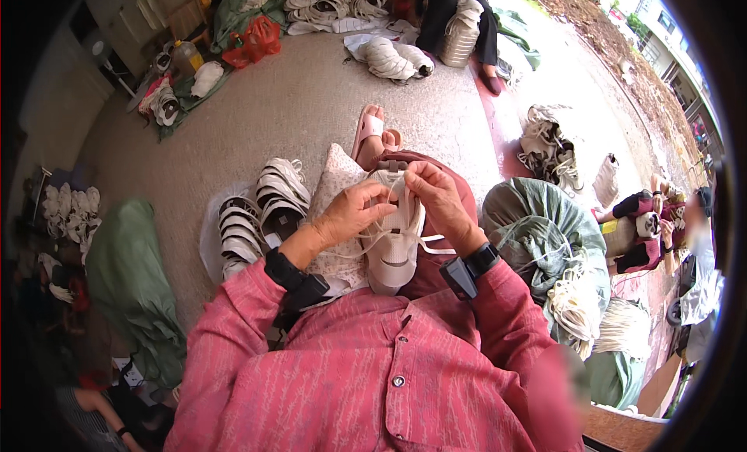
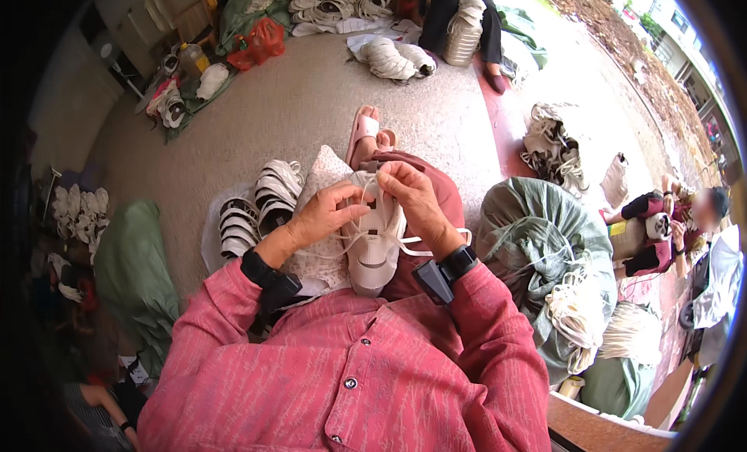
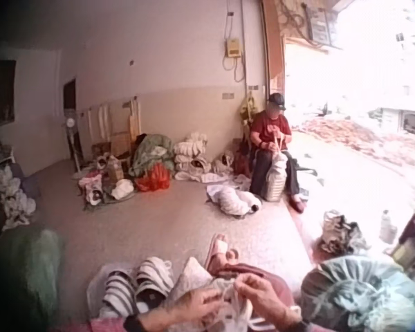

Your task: Lacing a white athletic shoe while sitting in a factory workshop.

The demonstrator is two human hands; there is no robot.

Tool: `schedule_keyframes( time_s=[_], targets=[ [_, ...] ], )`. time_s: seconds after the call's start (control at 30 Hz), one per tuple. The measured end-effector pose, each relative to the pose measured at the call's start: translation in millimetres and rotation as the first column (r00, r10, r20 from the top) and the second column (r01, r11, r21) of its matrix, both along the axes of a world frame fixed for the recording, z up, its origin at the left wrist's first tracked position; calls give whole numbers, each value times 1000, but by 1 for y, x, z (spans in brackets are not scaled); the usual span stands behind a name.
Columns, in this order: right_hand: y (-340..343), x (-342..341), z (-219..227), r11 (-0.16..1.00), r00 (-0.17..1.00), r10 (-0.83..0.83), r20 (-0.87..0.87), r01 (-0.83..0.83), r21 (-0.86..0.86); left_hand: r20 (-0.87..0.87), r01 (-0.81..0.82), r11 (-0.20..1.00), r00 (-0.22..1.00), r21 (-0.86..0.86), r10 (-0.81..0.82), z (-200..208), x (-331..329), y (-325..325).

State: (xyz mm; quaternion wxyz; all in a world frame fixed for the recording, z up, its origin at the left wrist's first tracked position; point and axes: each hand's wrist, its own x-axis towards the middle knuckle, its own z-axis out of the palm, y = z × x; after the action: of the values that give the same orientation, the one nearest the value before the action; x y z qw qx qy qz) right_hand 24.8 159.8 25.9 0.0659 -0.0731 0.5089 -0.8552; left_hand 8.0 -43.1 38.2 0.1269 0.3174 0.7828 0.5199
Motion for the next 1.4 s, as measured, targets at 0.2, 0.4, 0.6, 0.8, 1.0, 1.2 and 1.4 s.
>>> schedule_keyframes(
  time_s=[0.2,0.4,0.6,0.8,1.0,1.2,1.4],
  targets=[
    [4,-1,-4,1000,999,10,-48,-9,29,275,-47,994,961,94,20,20,-1,13],
    [2,-2,-1,999,1000,-22,-19,23,42,461,-149,965,887,217,33,6,1,12],
    [0,-3,5,989,999,-48,2,48,142,430,-202,961,897,190,104,-9,4,16],
    [-4,-8,18,968,998,-59,39,47,246,489,-183,965,869,187,71,-4,-1,15],
    [-5,-13,15,931,992,6,-126,40,362,560,-174,951,828,257,1,-2,0,16],
    [8,-5,29,902,993,24,112,-70,426,538,-139,956,843,259,-23,-2,-2,12],
    [8,-3,22,910,996,51,67,-74,408,507,-92,971,861,222,-35,-6,-6,12]
  ],
)
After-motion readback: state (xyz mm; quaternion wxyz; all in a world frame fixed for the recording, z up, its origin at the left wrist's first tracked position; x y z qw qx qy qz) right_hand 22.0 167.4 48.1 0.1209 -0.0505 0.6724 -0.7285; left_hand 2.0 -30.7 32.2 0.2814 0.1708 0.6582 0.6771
